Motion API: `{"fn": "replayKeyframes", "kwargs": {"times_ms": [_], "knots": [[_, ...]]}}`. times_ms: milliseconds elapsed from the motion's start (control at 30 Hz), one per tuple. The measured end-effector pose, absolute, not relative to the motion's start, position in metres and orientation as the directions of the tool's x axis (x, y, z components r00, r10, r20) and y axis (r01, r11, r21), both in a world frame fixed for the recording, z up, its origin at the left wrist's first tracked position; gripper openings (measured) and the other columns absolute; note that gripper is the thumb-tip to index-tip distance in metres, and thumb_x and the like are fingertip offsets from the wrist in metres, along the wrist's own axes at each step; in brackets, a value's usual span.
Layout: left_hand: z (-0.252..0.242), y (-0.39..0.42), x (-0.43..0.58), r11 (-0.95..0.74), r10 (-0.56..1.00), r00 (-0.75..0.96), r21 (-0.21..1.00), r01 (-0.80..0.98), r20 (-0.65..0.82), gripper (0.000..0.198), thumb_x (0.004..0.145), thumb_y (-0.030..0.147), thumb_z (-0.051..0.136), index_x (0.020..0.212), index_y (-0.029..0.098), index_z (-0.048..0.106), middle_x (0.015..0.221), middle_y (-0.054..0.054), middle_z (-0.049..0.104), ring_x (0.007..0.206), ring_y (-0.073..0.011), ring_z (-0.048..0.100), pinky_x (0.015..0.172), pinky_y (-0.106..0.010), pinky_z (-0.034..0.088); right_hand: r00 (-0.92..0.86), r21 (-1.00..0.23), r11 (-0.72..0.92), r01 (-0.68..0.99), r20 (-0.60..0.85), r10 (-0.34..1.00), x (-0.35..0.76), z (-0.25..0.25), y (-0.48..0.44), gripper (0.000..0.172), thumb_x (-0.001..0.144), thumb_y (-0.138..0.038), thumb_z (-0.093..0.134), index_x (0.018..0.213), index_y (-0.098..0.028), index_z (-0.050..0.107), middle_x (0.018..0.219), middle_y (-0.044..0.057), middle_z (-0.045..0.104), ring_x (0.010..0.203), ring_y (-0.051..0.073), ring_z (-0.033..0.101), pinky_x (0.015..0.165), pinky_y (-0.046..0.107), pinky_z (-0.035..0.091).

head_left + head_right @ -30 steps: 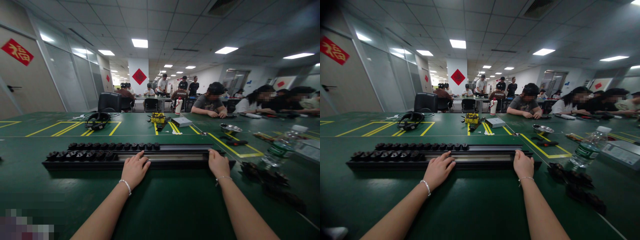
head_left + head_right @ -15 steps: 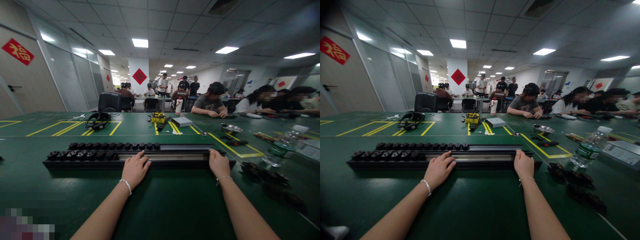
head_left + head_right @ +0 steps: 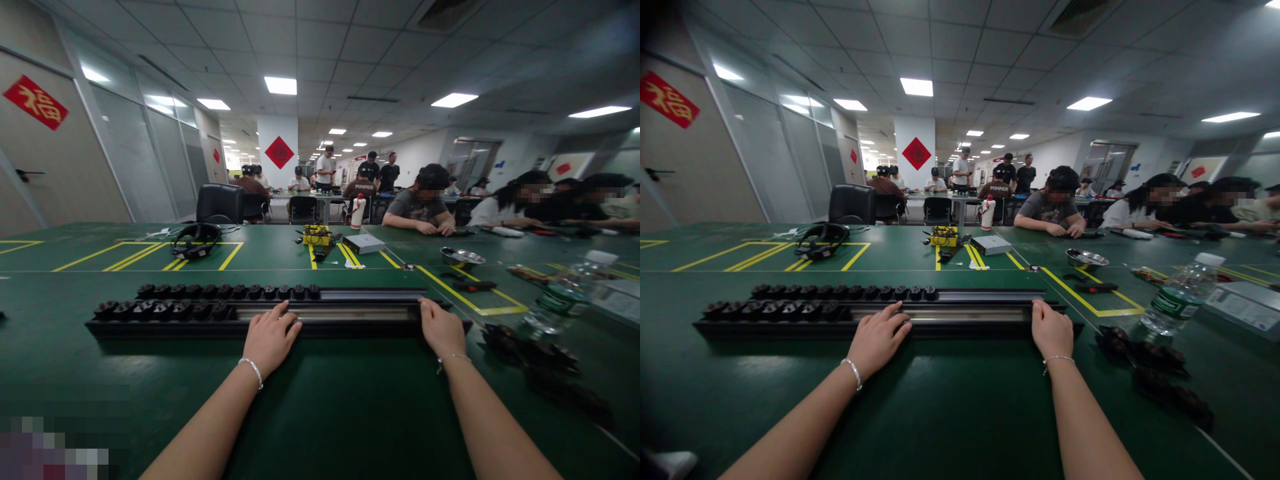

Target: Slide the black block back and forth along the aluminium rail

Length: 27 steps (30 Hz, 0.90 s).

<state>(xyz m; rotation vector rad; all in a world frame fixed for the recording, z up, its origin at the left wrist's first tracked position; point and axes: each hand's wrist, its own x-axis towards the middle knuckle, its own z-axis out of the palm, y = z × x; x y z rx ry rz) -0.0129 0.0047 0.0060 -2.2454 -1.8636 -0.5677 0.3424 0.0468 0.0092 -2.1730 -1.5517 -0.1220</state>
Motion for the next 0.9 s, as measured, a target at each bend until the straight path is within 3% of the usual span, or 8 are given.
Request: {"fn": "replayKeyframes", "kwargs": {"times_ms": [300, 900], "knots": [[0.0045, 0.0049, -0.0136, -0.207, 0.904, 0.153, 0.095, 0.974, 0.399, 0.039, 0.086, 0.048, 0.026, 0.099, 0.032, 0.058, 0.132, 0.002, 0.043, 0.102, -0.0195, 0.052, 0.083, -0.038, 0.034, 0.369, -0.346, -0.245, 0.906, 0.361, 0.856, 0.3493, -0.0018, 0.0507, 0.048, 0.086, -0.041, 0.017, 0.112, -0.025, 0.055, 0.115, 0.008, 0.056, 0.116, 0.025, 0.04, 0.098, 0.052, 0.019], [0.0058, 0.0047, -0.0136, -0.204, 0.909, 0.148, 0.106, 0.973, 0.389, 0.039, 0.086, 0.048, 0.026, 0.1, 0.032, 0.059, 0.133, 0.001, 0.042, 0.103, -0.0197, 0.051, 0.085, -0.038, 0.034, 0.379, -0.368, -0.248, 0.896, 0.344, 0.859, 0.3483, 0.0, 0.052, 0.049, 0.087, -0.041, 0.017, 0.111, -0.024, 0.056, 0.112, 0.008, 0.057, 0.111, 0.024, 0.044, 0.1, 0.052, 0.017]]}}
